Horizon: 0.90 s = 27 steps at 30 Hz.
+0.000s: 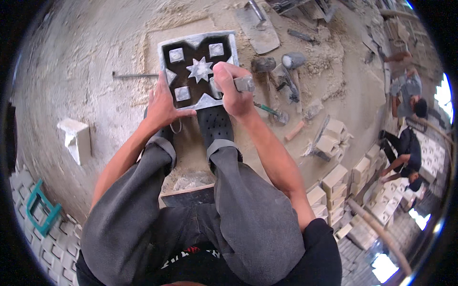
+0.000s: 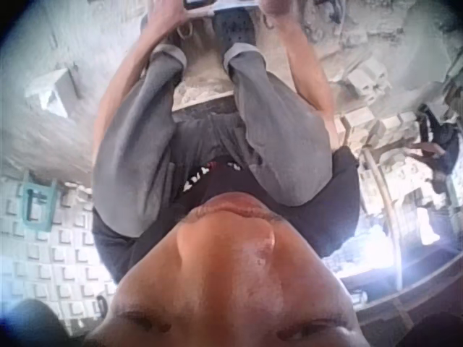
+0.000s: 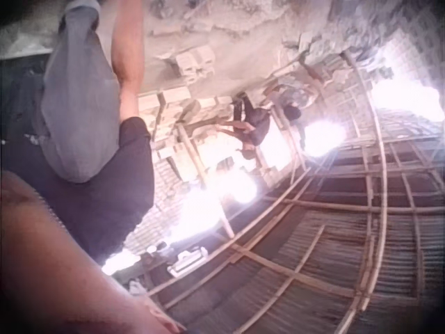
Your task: The person uses a chisel and a hammer to carve out sections of a stone block held within a metal frame, striking the tool to remove stone material from the interior patterns.
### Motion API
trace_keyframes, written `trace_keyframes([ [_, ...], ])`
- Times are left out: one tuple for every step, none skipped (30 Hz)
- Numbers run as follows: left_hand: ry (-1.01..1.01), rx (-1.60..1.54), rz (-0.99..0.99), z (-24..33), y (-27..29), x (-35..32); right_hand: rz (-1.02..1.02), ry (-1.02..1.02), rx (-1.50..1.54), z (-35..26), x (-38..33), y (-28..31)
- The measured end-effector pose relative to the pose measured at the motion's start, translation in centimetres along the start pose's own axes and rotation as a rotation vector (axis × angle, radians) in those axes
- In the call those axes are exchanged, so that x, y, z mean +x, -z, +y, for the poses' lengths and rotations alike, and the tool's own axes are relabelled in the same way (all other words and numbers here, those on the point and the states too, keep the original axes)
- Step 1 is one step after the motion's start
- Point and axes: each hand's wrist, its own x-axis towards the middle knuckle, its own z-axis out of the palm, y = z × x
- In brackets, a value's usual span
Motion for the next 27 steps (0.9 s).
trace_keyframes([
  [-0.010, -0.009, 0.000, 0.1, -0.3, 0.1, -0.038, 0.075, 0.016, -0.4, 0.0, 0.6],
  [-0.018, -0.010, 0.006, 0.5, -0.7, 0.1, -0.041, 0.099, -0.038, -1.4, -0.3, 0.8],
  [-0.014, 0.006, 0.007, 0.3, -0.5, -0.1, -0.073, 0.159, -0.023, -2.3, -0.3, 0.6],
  [-0.008, 0.020, 0.008, 0.1, -0.2, -0.2, -0.106, 0.219, -0.011, -3.3, -0.3, 0.5],
  [-0.008, 0.024, -0.001, 0.1, -0.6, -0.2, -0.135, 0.268, -0.012, -4.2, -0.6, 0.8],
  [-0.007, 0.026, -0.007, 0.0, -0.4, -0.3, -0.183, 0.237, 0.086, -5.6, -0.5, 1.0],
  [-0.014, 0.036, 0.000, -0.1, -0.2, -0.3, -0.226, 0.229, 0.132, -6.3, -0.4, 1.3],
  [-0.024, 0.037, 0.005, 0.0, -0.3, -0.3, -0.269, 0.218, 0.171, -6.9, -0.4, 1.8],
  [-0.032, 0.039, 0.012, 0.1, -0.4, -0.2, -0.314, 0.206, 0.210, -7.2, -0.4, 2.4],
  [-0.031, 0.041, 0.000, 0.2, -0.6, -0.2, -0.331, 0.242, 0.215, -6.8, -0.4, 3.0],
  [-0.025, 0.046, -0.010, 0.2, -0.5, -0.2, -0.350, 0.214, 0.196, -6.8, -0.4, 3.2],
  [-0.018, 0.052, -0.019, 0.2, -0.4, -0.2, -0.369, 0.186, 0.176, -6.7, -0.5, 3.5],
  [-0.018, 0.047, -0.023, 0.2, -0.4, -0.2, -0.390, 0.157, 0.157, -6.7, -0.4, 3.7],
  [-0.016, 0.041, -0.027, 0.1, -0.4, -0.2, -0.412, 0.107, 0.081, -6.4, -0.3, 3.8],
  [-0.012, 0.034, -0.030, 0.0, -0.4, -0.2, -0.434, 0.056, 0.005, -5.8, -0.3, 3.9],
  [-0.008, 0.033, -0.033, 0.0, -0.4, -0.1, -0.457, 0.006, -0.071, -5.1, -0.2, 4.0],
  [-0.001, 0.038, -0.035, -0.2, -0.2, -0.2, -0.410, 0.022, -0.069, -4.1, -0.1, 3.9],
  [0.001, 0.036, -0.040, -0.1, -0.2, -0.1, -0.361, 0.034, -0.075, -3.0, -0.1, 4.0],
  [-0.002, 0.036, -0.041, 0.0, -0.2, -0.1, -0.312, 0.045, -0.081, -1.7, -0.3, 3.9],
  [-0.006, 0.033, -0.042, 0.2, -0.3, 0.0, -0.200, 0.083, 0.012, -0.6, -0.6, 3.6],
  [-0.010, 0.030, -0.042, 0.4, -0.3, 0.0, -0.172, 0.079, -0.007, 0.0, -0.9, 3.9],
  [-0.016, 0.029, -0.042, 0.5, -0.4, 0.1, -0.144, 0.074, -0.028, 0.4, -1.2, 4.3],
  [-0.014, 0.035, -0.038, 0.2, -0.4, 0.1, -0.122, 0.072, -0.037, 0.3, -0.9, 3.9],
  [-0.011, 0.041, -0.033, 0.0, -0.3, 0.1, -0.113, 0.099, -0.006, -0.1, -0.9, 3.8],
  [-0.014, 0.045, -0.023, -0.2, -0.3, 0.1, -0.085, 0.118, -0.002, -0.7, -0.9, 3.6],
  [-0.021, 0.044, -0.026, -0.1, -0.7, 0.0, -0.047, 0.127, -0.004, -1.3, -1.4, 3.6],
  [-0.020, 0.051, -0.017, -0.2, -0.5, -0.1, -0.019, 0.145, 0.005, -2.0, -1.4, 3.4],
])
